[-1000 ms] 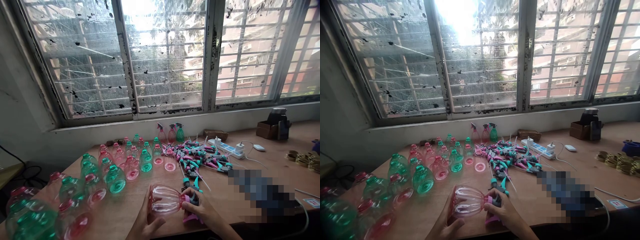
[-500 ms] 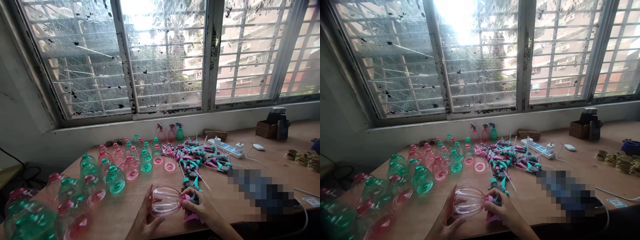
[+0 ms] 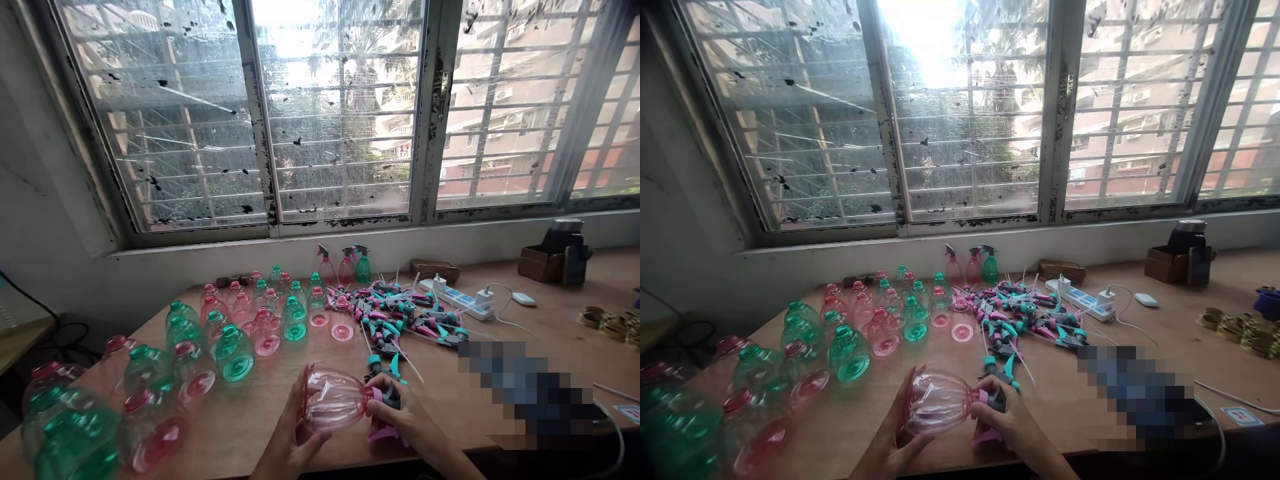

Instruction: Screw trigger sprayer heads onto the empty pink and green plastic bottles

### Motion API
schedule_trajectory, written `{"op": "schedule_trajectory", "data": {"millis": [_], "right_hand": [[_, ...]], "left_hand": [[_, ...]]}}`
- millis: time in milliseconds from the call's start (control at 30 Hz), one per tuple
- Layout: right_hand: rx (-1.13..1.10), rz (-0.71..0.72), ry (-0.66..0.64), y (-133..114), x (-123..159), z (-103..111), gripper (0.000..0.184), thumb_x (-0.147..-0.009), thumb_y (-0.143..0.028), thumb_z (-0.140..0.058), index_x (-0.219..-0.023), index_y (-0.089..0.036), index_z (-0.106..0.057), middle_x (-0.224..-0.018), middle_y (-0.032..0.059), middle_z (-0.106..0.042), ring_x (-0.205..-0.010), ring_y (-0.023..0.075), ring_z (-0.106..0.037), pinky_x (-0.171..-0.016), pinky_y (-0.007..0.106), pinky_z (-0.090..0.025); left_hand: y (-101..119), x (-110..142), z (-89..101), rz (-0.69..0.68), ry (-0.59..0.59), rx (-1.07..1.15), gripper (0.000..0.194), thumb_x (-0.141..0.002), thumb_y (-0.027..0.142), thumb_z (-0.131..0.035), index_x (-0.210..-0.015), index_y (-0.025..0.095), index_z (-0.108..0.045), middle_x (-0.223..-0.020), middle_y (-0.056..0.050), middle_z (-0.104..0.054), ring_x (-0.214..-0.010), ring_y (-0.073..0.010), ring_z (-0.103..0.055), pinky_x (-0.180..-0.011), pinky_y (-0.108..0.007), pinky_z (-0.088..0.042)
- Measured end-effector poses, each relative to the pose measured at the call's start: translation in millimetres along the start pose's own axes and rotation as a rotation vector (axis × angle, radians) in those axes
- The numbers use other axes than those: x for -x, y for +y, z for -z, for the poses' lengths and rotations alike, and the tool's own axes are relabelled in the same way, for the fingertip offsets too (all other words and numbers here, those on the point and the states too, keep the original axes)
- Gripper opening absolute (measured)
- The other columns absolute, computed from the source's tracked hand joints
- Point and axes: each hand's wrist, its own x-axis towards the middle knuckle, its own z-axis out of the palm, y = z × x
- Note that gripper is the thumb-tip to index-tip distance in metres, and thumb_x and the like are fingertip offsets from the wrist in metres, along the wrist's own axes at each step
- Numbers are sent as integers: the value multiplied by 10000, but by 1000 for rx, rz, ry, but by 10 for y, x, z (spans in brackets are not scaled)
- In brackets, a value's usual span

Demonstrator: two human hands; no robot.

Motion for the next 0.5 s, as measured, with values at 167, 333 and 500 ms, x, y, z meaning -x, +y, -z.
{"op": "schedule_trajectory", "data": {"millis": [167, 333, 500], "right_hand": [[21, 21, -22, 41, -2, 0, 434, -733, -527, -819, -888, -196, -585, -639, -27, -699, -564, 164, -687, -547, 238, -501], [15, 5, -32, 73, -15, -1, 451, -715, -524, -833, -892, -189, -588, -639, -32, -694, -554, 154, -688, -541, 227, -498], [-22, -2, -36, 12, -14, -21, 487, -688, -575, -826, -849, -199, -562, -612, -31, -693, -517, 160, -685, -515, 227, -489]], "left_hand": [[52, 18, -18, -27, 14, 18, 973, -819, 382, -777, -1568, 377, -156, -1678, -66, -236, -1525, -320, -239, -1247, -478, -210], [102, -6, -17, -39, -16, 19, 956, -825, 403, -765, -1571, 342, -170, -1669, -95, -251, -1527, -334, -228, -1235, -481, -254], [94, -2, -17, -50, 23, -130, 907, -851, 321, -742, -1567, 358, -187, -1661, -66, -282, -1535, -335, -199, -1260, -513, -156]]}}
